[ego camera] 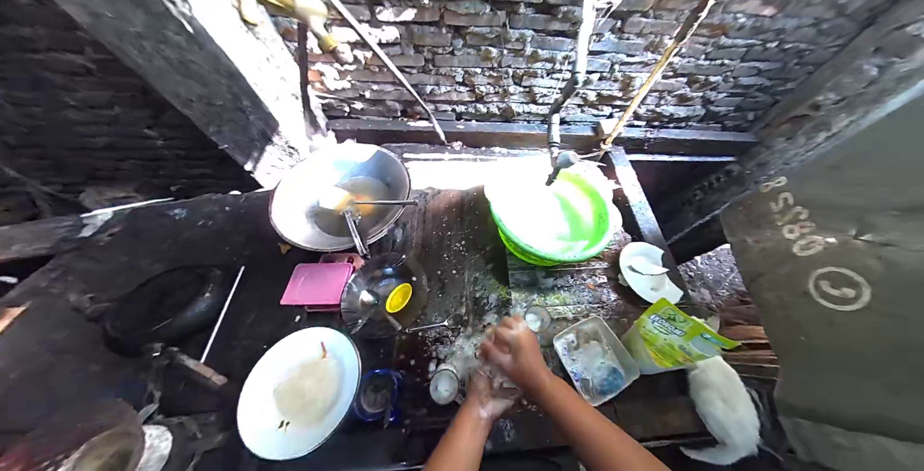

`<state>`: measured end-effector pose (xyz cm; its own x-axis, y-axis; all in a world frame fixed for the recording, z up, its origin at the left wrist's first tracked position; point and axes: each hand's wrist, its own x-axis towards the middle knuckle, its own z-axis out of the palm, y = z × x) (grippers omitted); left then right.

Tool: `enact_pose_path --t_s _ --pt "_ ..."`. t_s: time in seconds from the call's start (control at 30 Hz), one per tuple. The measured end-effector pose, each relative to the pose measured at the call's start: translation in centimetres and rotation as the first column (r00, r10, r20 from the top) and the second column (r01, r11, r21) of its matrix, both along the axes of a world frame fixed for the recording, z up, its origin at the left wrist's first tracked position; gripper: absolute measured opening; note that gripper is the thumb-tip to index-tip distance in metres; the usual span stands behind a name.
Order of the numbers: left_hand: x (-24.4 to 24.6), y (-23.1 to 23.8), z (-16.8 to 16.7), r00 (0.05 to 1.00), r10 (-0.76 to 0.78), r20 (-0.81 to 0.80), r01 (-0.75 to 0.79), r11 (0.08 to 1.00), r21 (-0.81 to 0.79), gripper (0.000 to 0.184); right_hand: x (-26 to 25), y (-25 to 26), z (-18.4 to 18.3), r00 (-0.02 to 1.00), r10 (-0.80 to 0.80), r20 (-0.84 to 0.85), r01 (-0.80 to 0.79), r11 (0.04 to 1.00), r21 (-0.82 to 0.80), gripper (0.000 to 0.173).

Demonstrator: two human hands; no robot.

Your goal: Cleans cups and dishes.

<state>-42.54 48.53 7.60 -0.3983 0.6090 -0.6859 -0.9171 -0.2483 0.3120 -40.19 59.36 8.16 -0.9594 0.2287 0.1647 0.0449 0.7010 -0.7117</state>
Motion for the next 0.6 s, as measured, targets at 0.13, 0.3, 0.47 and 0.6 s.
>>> enact_pose_path --t_s 0.13,0.3,0.47,0.6 --pt "0.4 -1.5 2.2 0.974 -0.194 -0.117 0.173 0.971 -0.164 0.044 1.1 -1.9 1.5 0.992 0.078 -0.097 -0.072 0.995 0.065 0.031" --pt "-1.2 -0.7 -0.4 0.854 -0.238 -0.462 0.222 0.971 -0.090 0.056 -0.7 3.9 2.2 0.881 -0.172 0.441 0.353 0.860 -0.369 0.040" --pt "-2.5 -0.4 1.1 -0.007 -0.828 -0.561 0.292 0.534 -0.793 0.101 1.8 3.0 1.4 0.656 0.313 0.687 -0.109 0.940 -0.324 0.061" --pt "-0.8 -0.2 1.1 -0.198 -0.897 -0.396 0.238 0.348 -0.907 0.097 3.4 3.1 -0.3 0.717 0.340 0.609 0.080 0.828 -0.556 0.050"
